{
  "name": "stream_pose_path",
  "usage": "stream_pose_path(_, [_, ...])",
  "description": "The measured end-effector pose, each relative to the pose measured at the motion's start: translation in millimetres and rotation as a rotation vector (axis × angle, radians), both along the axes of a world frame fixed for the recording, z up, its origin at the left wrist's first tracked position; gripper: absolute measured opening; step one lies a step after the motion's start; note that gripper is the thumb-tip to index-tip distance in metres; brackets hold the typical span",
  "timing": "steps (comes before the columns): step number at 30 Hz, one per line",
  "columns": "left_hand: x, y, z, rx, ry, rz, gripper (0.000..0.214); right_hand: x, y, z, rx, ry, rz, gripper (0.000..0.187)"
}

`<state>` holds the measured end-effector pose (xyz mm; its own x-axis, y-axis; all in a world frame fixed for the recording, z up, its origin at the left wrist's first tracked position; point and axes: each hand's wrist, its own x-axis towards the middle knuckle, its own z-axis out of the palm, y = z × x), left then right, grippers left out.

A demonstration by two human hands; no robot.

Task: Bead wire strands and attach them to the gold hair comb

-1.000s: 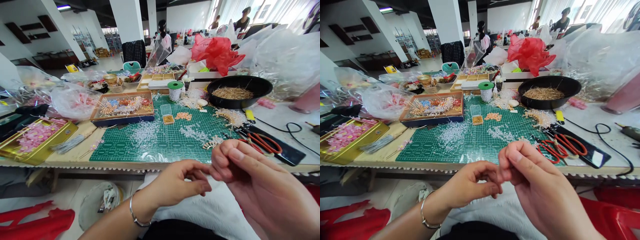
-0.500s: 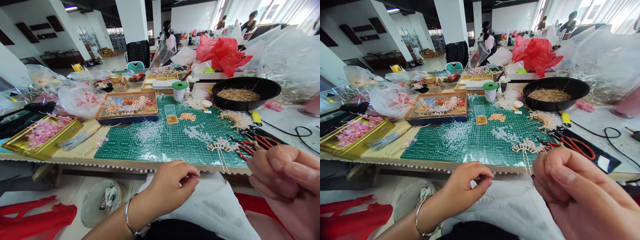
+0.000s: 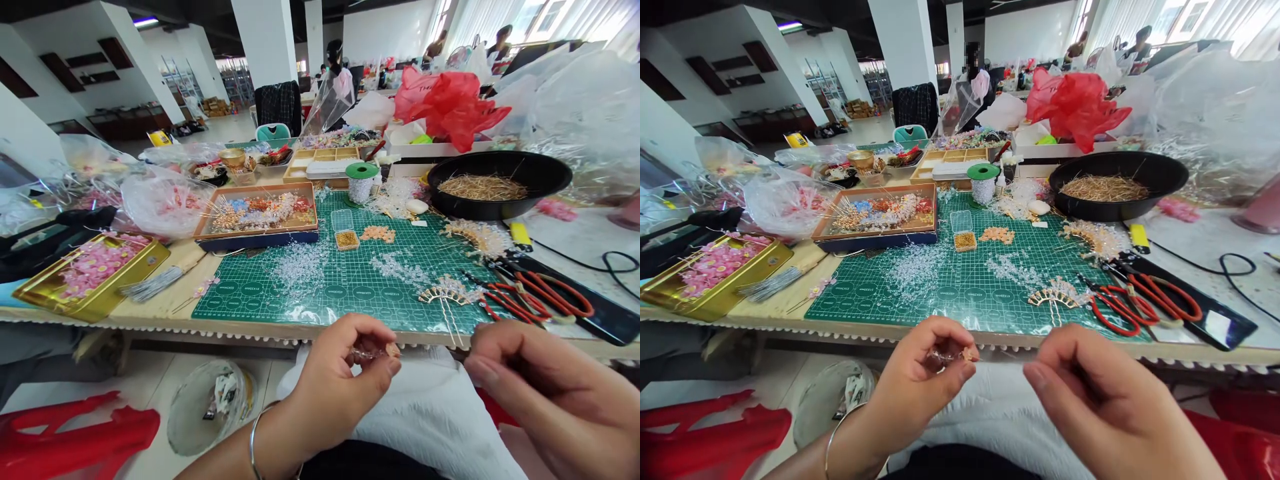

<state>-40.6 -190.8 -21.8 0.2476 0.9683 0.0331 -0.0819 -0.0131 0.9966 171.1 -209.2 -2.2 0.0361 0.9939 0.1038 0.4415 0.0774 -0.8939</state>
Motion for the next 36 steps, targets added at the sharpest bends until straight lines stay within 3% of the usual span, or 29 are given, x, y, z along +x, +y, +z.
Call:
stream_pose_path(6, [-0.8,-4.3,3.6,0.003,0.015,-0.036,0.012,-14.7,2.0,3.6,0.289,-0.193,0.254,0.009])
stream_pose_path(11, [-2.4,-6.3,5.2,-0.003,0.063,-0.040,0.015,-24.8,10.0,9.7,0.455,-0.227,0.317,0.011])
stream_pose_path(20, [-4.4,-6.6,7.3,0.050,0.077,-0.067,0.013,-27.5,11.4,4.6,0.438,-0.220,0.335,0.011])
stream_pose_path(28, [-6.4,-7.3,6.0,0.221,0.164,-0.054,0.009,-25.6,10.8,-3.0,0.359,-0.181,0.377,0.013])
stream_pose_path(36, [-6.6,-5.7,6.9,0.414,0.272,-0.071,0.009,-24.3,12.8,1.6,0.397,-0.295,0.449,0.010])
